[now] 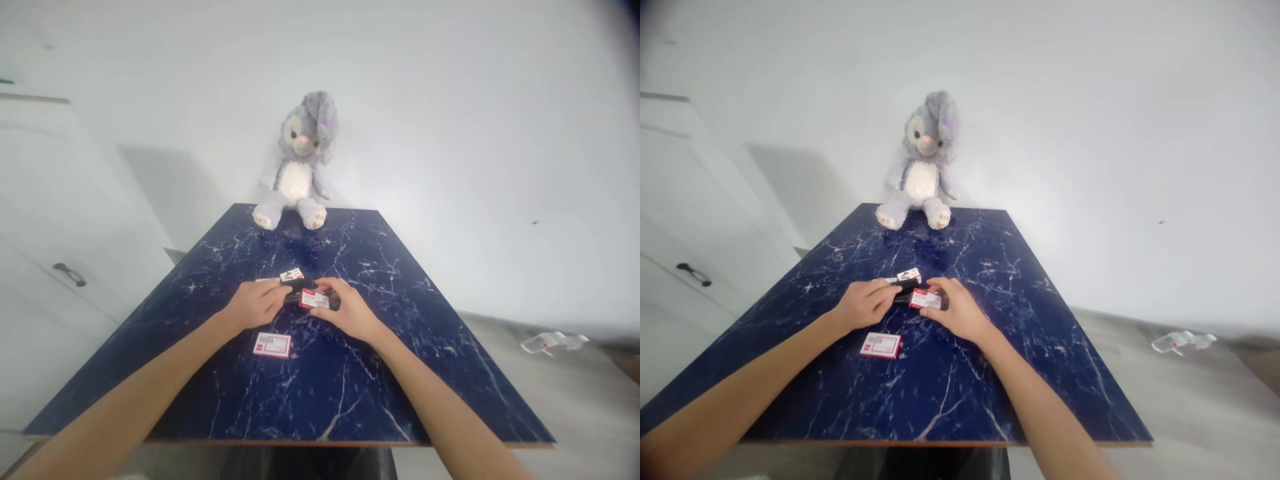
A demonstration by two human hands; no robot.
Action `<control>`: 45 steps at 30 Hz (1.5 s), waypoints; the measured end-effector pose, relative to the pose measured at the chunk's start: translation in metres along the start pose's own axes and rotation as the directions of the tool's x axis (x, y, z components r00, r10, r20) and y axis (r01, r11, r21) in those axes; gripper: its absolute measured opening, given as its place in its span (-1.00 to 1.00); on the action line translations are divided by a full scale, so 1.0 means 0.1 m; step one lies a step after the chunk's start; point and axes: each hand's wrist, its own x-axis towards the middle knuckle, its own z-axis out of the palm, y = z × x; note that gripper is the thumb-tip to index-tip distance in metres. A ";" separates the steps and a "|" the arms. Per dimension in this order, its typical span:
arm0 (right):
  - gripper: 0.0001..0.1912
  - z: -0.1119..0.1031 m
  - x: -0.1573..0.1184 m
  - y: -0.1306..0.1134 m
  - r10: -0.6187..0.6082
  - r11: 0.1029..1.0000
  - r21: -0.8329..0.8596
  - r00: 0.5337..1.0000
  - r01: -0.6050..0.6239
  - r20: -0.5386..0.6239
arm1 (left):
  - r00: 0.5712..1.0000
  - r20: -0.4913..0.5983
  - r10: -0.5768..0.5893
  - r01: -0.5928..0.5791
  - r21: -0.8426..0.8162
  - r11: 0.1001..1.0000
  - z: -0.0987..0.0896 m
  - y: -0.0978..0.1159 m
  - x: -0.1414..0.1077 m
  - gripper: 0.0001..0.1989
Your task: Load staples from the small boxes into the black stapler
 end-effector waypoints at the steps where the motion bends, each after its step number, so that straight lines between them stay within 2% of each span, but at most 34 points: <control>1: -0.48 -0.02 0.01 -0.02 0.006 0.998 0.061 0.998 -0.002 -0.064 | 0.999 0.035 -0.028 0.030 -0.055 0.998 -0.02 0.06 0.02 -0.74; 3: -0.55 -0.04 0.02 -0.08 -0.006 0.993 0.116 0.988 0.023 -0.152 | 0.972 0.134 -0.194 0.220 -0.219 0.950 -0.07 0.21 0.06 -0.60; 5: -0.56 -0.04 0.02 -0.15 -0.068 0.994 0.071 0.983 0.081 -0.169 | 0.879 0.272 -0.391 0.475 -0.441 0.761 -0.09 0.38 0.11 -0.52; 6: -0.56 -0.04 0.01 -0.18 -0.114 0.992 0.028 0.981 0.120 -0.160 | 0.839 0.333 -0.431 0.544 -0.528 0.652 -0.10 0.45 0.14 -0.51; 8: -0.55 -0.01 -0.01 -0.22 -0.216 0.976 -0.052 0.968 0.211 -0.130 | 0.785 0.424 -0.452 0.614 -0.629 0.476 -0.10 0.54 0.18 -0.51; 10: -0.55 0.02 -0.02 -0.23 -0.293 0.954 -0.096 0.949 0.283 -0.115 | 0.764 0.472 -0.439 0.635 -0.671 0.383 -0.08 0.55 0.20 -0.53; 12: -0.57 0.05 -0.02 -0.22 -0.321 0.945 -0.114 0.938 0.308 -0.129 | 0.742 0.513 -0.432 0.654 -0.696 0.295 -0.06 0.50 0.20 -0.54; 15: -0.58 0.08 -0.01 -0.20 -0.302 0.951 -0.121 0.940 0.286 -0.155 | 0.698 0.581 -0.419 0.687 -0.708 0.163 -0.03 0.42 0.18 -0.54; 17: -0.57 0.08 -0.01 -0.20 -0.291 0.954 -0.122 0.945 0.274 -0.147 | 0.682 0.601 -0.417 0.707 -0.689 0.164 -0.02 0.39 0.17 -0.56; 21: -0.51 0.06 -0.01 -0.20 -0.268 0.961 -0.109 0.955 0.256 -0.123 | 0.669 0.588 -0.455 0.729 -0.639 0.246 -0.02 0.37 0.19 -0.65; 27: -0.58 0.00 0.01 -0.16 -0.147 0.989 -0.028 0.982 0.144 -0.116 | 0.649 0.516 -0.559 0.730 -0.628 0.269 -0.05 0.35 0.21 -0.77; 31: -0.57 -0.03 0.00 -0.14 -0.091 0.996 -0.008 0.991 0.090 -0.102 | 0.652 0.461 -0.602 0.705 -0.662 0.255 -0.07 0.36 0.21 -0.77; 35: -0.60 -0.08 0.00 -0.14 -0.118 0.993 -0.024 0.982 0.116 -0.145 | 0.652 0.378 -0.658 0.659 -0.712 0.243 -0.13 0.33 0.21 -0.76; 38: -0.70 -0.09 0.01 -0.15 -0.198 0.980 -0.060 0.970 0.192 -0.138 | 0.655 0.342 -0.673 0.651 -0.708 0.275 -0.16 0.29 0.21 -0.77; 41: -0.84 -0.09 0.00 -0.18 -0.260 0.963 -0.102 0.961 0.250 -0.098 | 0.667 0.307 -0.679 0.655 -0.677 0.337 -0.16 0.30 0.20 -0.76; 45: -0.86 -0.10 0.00 -0.24 -0.247 0.962 -0.134 0.968 0.239 -0.044 | 0.700 0.256 -0.667 0.650 -0.615 0.446 -0.16 0.34 0.20 -0.76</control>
